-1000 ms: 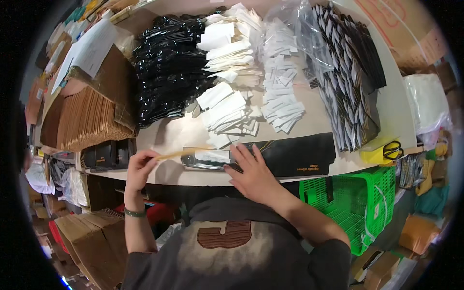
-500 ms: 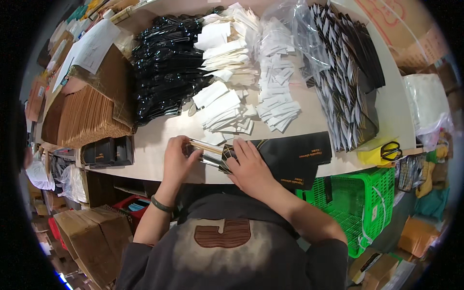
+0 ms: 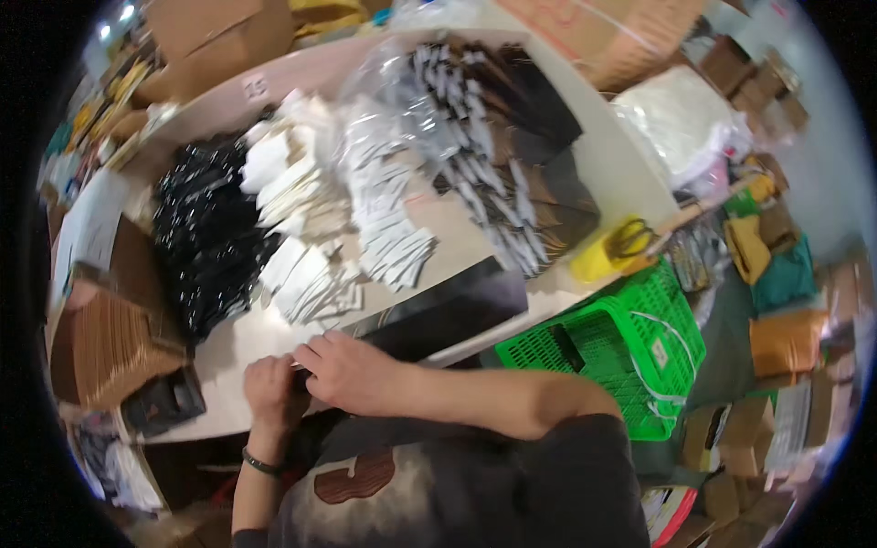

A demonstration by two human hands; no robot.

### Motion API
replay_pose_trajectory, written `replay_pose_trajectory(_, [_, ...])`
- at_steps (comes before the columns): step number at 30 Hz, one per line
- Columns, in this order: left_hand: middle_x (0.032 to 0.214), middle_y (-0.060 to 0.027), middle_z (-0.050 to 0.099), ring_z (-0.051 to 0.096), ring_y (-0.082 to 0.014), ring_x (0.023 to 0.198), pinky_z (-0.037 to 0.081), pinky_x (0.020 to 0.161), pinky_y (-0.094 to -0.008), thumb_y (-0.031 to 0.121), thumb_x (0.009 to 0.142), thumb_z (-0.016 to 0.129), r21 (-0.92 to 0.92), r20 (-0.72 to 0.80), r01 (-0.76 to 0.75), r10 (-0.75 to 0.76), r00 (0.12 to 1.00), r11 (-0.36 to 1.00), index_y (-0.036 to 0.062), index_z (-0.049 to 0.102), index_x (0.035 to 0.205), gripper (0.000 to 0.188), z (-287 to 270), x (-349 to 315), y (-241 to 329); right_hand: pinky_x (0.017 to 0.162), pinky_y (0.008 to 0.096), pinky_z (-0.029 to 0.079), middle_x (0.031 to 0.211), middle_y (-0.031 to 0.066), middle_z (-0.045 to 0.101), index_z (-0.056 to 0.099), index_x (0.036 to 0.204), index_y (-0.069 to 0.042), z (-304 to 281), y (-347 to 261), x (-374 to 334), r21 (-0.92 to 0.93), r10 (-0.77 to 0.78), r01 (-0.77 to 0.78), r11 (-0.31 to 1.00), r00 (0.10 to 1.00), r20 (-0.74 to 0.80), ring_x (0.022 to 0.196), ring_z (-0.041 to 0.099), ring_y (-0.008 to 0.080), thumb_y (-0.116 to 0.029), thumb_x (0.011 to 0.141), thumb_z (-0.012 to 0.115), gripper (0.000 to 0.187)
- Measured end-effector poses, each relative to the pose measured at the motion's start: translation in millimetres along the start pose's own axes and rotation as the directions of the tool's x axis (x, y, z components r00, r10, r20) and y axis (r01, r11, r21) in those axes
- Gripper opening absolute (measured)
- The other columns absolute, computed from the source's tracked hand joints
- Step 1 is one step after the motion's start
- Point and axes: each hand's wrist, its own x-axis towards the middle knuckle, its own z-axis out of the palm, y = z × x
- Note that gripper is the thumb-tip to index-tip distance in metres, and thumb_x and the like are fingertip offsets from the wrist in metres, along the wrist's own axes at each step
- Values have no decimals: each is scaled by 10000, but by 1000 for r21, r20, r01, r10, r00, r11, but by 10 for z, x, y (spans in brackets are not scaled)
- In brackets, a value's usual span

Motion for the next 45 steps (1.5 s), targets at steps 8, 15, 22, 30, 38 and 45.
replay_pose_trajectory(8, [774, -97, 601, 561, -193, 719, 489, 692, -347, 244, 748, 826, -560, 538, 652, -374, 755, 511, 22, 595, 951, 379, -47, -9, 66, 951, 421, 469, 1179, 163, 609, 692, 832, -65, -1582, 1469, -594, -473, 277, -258, 843, 960, -31, 1129, 568, 352, -242, 724, 847, 259])
replay_pose_trajectory(15, [1296, -177, 511, 577, -324, 1067, 484, 908, -369, 193, 757, 804, -807, 286, 171, 119, 951, 565, 25, 568, 1070, 427, 255, 146, 561, 1018, 472, 424, 1265, 239, 560, 621, 930, -41, 246, 672, -699, 177, 93, -153, 972, 948, 306, 1211, 522, 411, -330, 702, 749, 391])
replay_pose_trajectory(22, [963, -179, 624, 630, -370, 902, 516, 794, -409, 117, 675, 800, -313, 336, 660, -570, 750, 683, 16, 563, 1118, 512, 100, -259, 157, 639, 439, 518, 777, 152, 663, 601, 743, -54, 169, 247, -364, -15, 537, -551, 834, 807, 246, 779, 666, 330, -365, 903, 650, 354])
replay_pose_trajectory(30, [1033, -152, 605, 630, -375, 914, 534, 759, -421, 87, 687, 792, -220, 396, 472, -364, 843, 854, 76, 532, 1292, 659, -113, -435, 14, 624, 489, 527, 648, 162, 641, 633, 760, -55, 471, 327, -404, 53, 702, -758, 650, 626, 340, 670, 662, 380, -238, 801, 640, 187])
replay_pose_trajectory(38, [1140, -166, 606, 596, -378, 1028, 505, 875, -443, 172, 669, 844, -295, 459, 280, -122, 880, 914, 76, 525, 1349, 757, -138, -47, -186, 752, 455, 549, 900, 182, 704, 673, 929, -57, 414, 539, 19, 12, 518, -569, 822, 757, 400, 850, 682, 365, -192, 812, 611, 189])
replay_pose_trajectory(45, [1212, -165, 603, 583, -384, 1102, 498, 935, -434, 124, 710, 830, -231, 132, 369, -347, 929, 900, 46, 615, 1215, 554, -159, -398, -505, 938, 428, 457, 1123, 141, 659, 744, 903, -99, 107, 1785, -736, -229, 531, -525, 820, 847, -38, 1100, 591, 323, -134, 802, 680, 124])
